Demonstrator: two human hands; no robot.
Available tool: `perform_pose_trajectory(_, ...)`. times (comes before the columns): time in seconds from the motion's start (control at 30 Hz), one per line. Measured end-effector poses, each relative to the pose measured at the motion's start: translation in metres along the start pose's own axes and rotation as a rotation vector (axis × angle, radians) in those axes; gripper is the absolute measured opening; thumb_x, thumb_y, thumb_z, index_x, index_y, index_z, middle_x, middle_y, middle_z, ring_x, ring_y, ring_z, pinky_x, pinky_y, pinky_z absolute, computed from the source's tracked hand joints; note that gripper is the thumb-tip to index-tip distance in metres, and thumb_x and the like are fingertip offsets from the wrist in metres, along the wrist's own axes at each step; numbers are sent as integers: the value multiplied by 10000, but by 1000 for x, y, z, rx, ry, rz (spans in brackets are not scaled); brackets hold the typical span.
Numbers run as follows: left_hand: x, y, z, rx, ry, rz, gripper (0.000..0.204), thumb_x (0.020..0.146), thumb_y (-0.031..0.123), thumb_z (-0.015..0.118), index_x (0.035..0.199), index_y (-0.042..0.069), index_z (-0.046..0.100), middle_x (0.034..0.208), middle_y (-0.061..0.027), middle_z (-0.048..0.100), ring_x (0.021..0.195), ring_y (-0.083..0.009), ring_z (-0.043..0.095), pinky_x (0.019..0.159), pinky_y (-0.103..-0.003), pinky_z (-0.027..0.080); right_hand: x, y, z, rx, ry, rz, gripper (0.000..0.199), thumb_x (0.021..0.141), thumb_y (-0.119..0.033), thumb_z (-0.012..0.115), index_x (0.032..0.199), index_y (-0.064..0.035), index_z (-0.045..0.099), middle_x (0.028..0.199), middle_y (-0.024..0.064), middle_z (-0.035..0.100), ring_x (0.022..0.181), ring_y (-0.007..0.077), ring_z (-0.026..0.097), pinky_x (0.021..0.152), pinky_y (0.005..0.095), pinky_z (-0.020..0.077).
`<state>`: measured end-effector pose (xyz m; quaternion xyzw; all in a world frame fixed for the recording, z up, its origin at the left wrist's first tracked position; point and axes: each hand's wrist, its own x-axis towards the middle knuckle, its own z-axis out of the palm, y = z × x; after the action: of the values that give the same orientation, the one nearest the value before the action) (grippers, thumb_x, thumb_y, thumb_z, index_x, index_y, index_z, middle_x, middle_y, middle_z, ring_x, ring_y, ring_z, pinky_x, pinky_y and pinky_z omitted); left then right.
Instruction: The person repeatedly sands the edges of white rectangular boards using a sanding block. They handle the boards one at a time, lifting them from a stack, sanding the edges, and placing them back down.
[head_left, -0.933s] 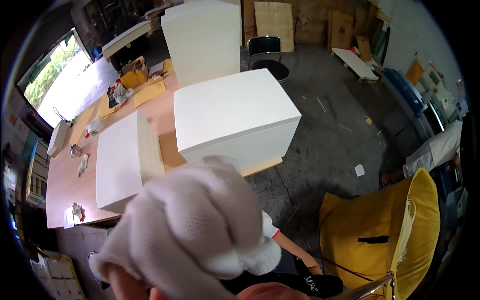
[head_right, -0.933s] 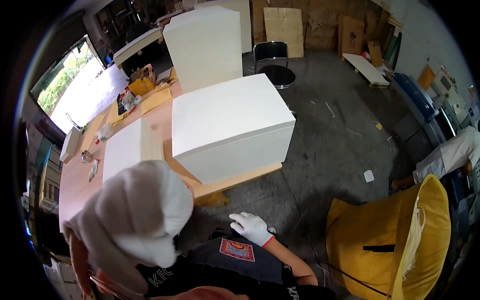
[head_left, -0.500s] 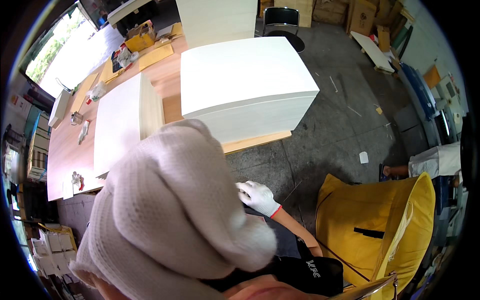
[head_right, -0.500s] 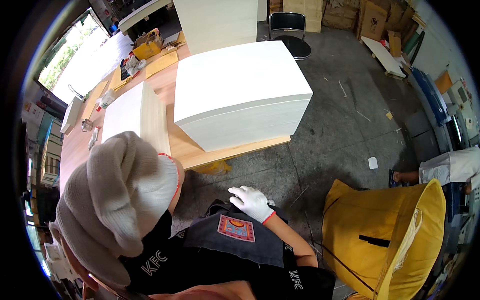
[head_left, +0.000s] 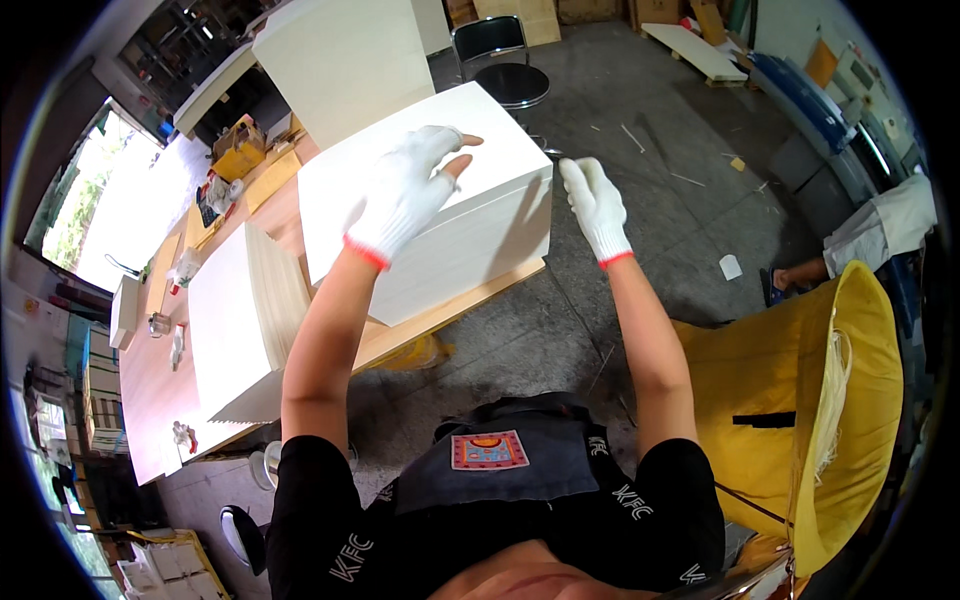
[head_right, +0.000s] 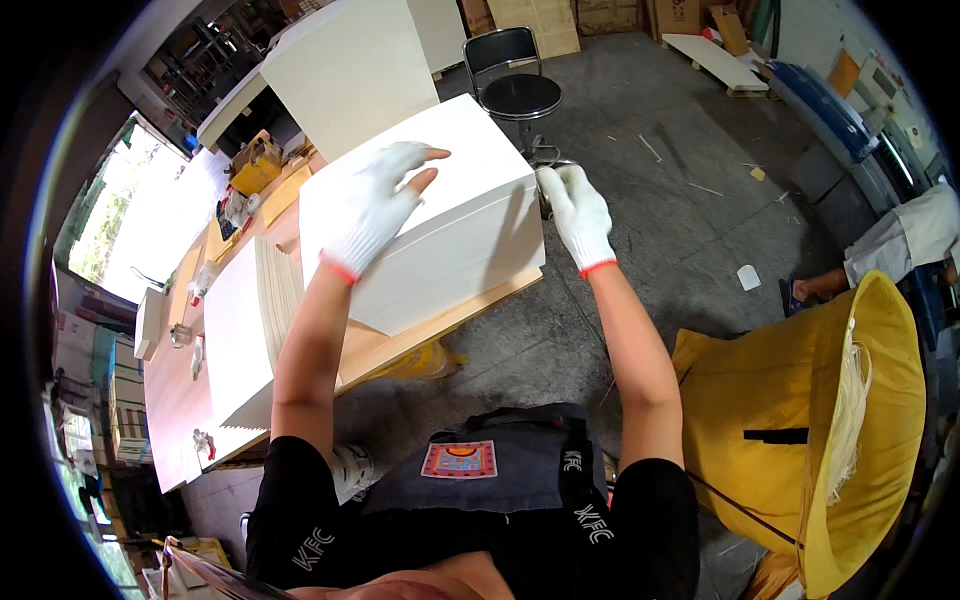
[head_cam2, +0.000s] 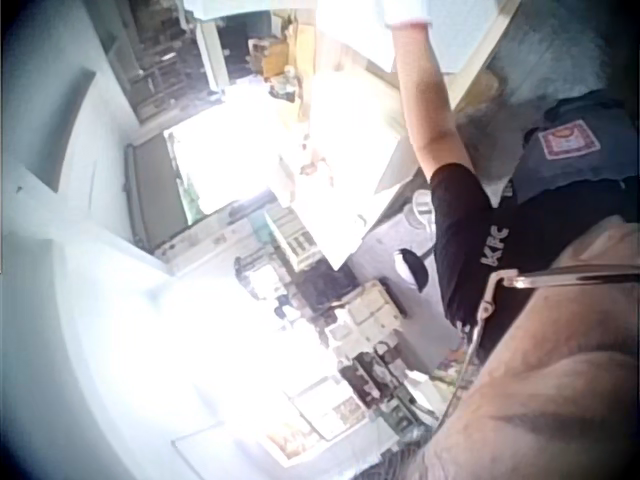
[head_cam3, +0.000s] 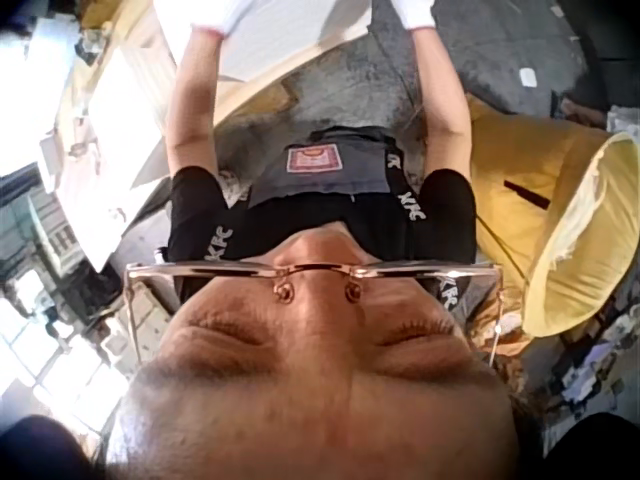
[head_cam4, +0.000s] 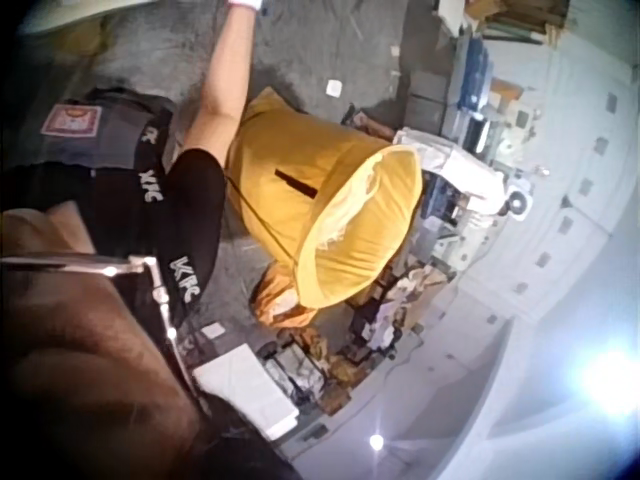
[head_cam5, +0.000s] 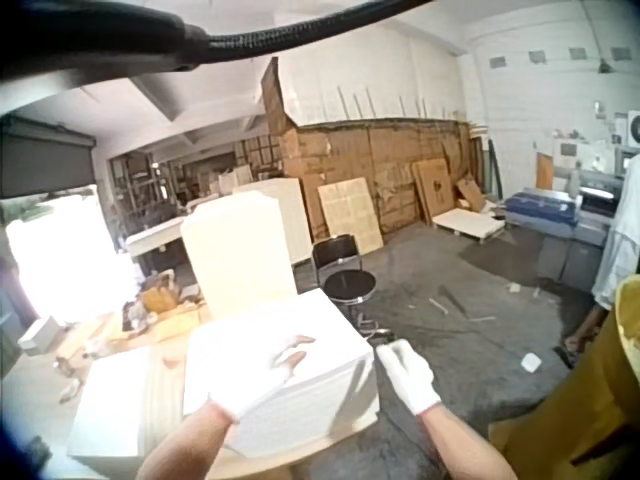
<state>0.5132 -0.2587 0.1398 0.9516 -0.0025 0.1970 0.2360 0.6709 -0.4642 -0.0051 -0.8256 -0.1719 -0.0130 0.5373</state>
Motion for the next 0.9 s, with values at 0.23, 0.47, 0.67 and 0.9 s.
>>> perform_pose_trajectory(0.23,48,-67,47,138,-230,-151,289,913,288,706,1163,144,723,1081,-114,667,962,-261,664,880,-378,518,39,-43,-3,-711,-47,-622,509,948,-607,558,911,-108,650,814,127,675,860,331,682,759,456,526)
perform_pose_trajectory(0.47,49,-67,62,-71,-159,-133,243,891,184,716,1125,115,720,1076,-100,679,1023,-246,665,911,-364,521,60,-77,10,-419,-253,-463,574,975,-622,483,990,-72,645,924,193,699,899,367,681,796,478,520)
perform_pose_trajectory(0.67,43,-67,62,-212,-148,-85,263,947,39,608,1193,60,699,1154,-85,707,1058,-187,655,921,-324,507,40,-72,20,-73,-175,-103,558,977,-601,471,961,-64,624,851,205,683,874,414,661,803,472,482)
perform_pose_trajectory(0.9,43,-69,62,-322,-189,33,317,926,89,676,1238,35,655,1188,-106,707,948,-151,661,777,-300,535,29,-58,32,5,16,-170,502,1017,-528,428,953,-64,608,882,222,677,900,446,642,771,503,466)
